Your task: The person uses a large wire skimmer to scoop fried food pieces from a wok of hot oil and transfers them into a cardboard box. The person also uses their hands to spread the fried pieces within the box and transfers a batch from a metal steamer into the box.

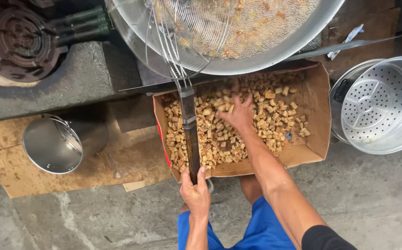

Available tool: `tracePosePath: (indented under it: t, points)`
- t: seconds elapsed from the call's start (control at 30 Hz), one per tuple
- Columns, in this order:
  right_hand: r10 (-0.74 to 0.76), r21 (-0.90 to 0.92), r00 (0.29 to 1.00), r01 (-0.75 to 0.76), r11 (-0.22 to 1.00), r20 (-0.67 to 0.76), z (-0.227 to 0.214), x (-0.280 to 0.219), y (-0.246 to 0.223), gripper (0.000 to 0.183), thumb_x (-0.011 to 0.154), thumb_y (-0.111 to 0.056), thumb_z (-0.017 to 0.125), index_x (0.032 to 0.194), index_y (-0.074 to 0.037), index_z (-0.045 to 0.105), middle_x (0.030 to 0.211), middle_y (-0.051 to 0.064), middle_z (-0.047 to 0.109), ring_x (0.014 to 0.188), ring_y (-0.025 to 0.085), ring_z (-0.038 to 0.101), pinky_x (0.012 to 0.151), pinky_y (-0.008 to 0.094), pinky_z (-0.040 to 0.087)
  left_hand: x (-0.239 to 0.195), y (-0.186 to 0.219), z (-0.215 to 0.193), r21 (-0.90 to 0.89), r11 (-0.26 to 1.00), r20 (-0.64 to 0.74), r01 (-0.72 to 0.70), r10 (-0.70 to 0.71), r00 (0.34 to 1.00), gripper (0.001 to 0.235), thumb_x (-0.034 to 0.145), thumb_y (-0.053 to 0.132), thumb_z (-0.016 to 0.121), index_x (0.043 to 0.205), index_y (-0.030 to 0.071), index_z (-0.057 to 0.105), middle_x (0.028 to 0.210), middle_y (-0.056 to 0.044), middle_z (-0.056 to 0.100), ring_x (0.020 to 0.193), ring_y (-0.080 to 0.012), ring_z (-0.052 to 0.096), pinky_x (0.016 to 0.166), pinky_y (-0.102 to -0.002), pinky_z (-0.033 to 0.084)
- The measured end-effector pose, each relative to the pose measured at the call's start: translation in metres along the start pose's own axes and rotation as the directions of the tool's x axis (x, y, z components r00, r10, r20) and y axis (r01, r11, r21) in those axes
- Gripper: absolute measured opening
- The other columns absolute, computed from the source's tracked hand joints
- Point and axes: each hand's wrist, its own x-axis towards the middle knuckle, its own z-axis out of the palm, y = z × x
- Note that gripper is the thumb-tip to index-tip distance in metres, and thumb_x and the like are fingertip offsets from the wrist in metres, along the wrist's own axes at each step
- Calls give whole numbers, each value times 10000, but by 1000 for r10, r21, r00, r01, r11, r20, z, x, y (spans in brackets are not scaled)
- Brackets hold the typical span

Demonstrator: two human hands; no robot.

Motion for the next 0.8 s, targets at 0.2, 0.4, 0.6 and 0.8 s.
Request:
tracePosePath:
  t: [0.2,0.4,0.6,0.8]
  points:
    - [-36,-13,999,35,999,-39,19,13,1,1088,661,-695,768,1577,-323,314,1643,274,-20,1495,559,121,911,542,590,21,-8,5,53,995,15,-82,81,997,228,921,164,731,1072,10,654,834,-104,709,708,-181,675,635,-330,531]
    - [-132,102,943,171,980,-307,70,30,31,683,789,-496,857,1369,-208,640,1588,270,177,1371,499,394,875,506,573,44,-15,-1,128,992,57,-9,1,998,196,915,179,753,952,20,644,715,-113,656,611,-190,579,565,-339,482]
    - [155,852,984,-3,523,-91,70,23,47,447,784,-258,745,1191,-107,640,1273,206,554,1058,325,674,742,371,666,39,-25,-14,91,995,69,41,-48,996,195,905,173,750,945,23,632,731,-79,667,630,-135,576,550,-322,490]
    - [-103,965,989,-126,-231,105,2,-42,0,363,792,-196,703,1104,-151,523,1001,116,657,766,232,716,566,336,641,41,-13,-28,25,986,80,166,-167,983,184,899,173,744,938,30,635,719,-91,648,610,-150,556,524,-343,481]
